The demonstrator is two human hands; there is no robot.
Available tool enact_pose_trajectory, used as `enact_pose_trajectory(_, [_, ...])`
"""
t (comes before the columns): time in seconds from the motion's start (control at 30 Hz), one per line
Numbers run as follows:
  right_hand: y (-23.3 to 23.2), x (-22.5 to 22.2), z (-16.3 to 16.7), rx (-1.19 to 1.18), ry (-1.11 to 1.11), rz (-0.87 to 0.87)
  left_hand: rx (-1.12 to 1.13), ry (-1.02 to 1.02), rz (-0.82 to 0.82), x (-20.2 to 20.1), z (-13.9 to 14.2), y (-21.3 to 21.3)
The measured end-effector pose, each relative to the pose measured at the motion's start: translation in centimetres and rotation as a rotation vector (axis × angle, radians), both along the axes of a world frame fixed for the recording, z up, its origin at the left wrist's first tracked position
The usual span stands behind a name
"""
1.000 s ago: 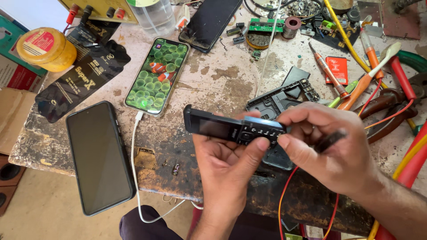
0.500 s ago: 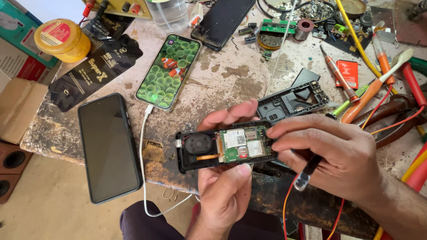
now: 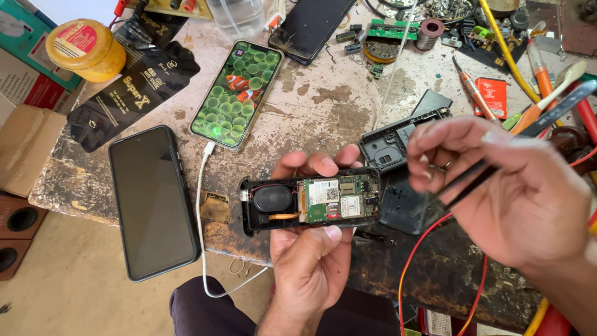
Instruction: The person repairs a small keypad mobile phone at a cluttered workbench. They pry open the phone's housing with a flat metal tool, separate the cover, lift out the internal board and speaker, then use tweezers to reposition and adjust components inside the open phone.
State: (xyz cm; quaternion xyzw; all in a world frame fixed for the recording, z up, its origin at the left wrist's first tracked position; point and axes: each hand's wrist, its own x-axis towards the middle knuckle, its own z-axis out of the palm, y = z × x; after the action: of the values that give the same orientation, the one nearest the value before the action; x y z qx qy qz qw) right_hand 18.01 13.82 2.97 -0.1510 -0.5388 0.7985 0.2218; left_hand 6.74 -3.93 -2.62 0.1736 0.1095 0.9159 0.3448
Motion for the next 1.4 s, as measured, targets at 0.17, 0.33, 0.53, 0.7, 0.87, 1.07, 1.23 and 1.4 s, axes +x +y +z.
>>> enact_pose_trajectory(0.17, [-0.7,0.5,-0.5,-0.101,0.106,0.094,0.009,0.01,0.02,0.2,0.0,0.0])
enact_pose_trajectory(0.33, [-2.8,0.9,-0.9,0.573,0.0,-0.059,-0.024,0.025,0.089,0.4,-0.3,0.2])
enact_pose_trajectory(0.53, [-3.6,0.9,-0.9,0.772,0.129,-0.17,-0.007,0.052,0.118,0.5,-0.4,0.2])
enact_pose_trajectory(0.7, [-4.0,0.8,-0.7,0.903,0.069,-0.216,-0.009,0.043,0.115,0.5,-0.3,0.2])
enact_pose_trajectory(0.87, [-4.2,0.8,-0.3,0.987,0.055,-0.223,0.004,0.042,0.121,0.6,-0.3,0.3])
enact_pose_trajectory(1.07, [-4.1,1.1,-0.2,0.919,0.04,-0.211,-0.017,0.082,0.14,0.7,-0.4,0.3])
enact_pose_trajectory(1.23, [-3.5,0.7,0.3,1.209,0.061,-0.166,-0.009,0.077,0.148,0.7,-0.5,0.4])
enact_pose_trajectory(1.4, [-3.3,1.6,1.3,1.457,0.211,0.035,0.009,0.047,0.144,0.6,-0.4,0.5])
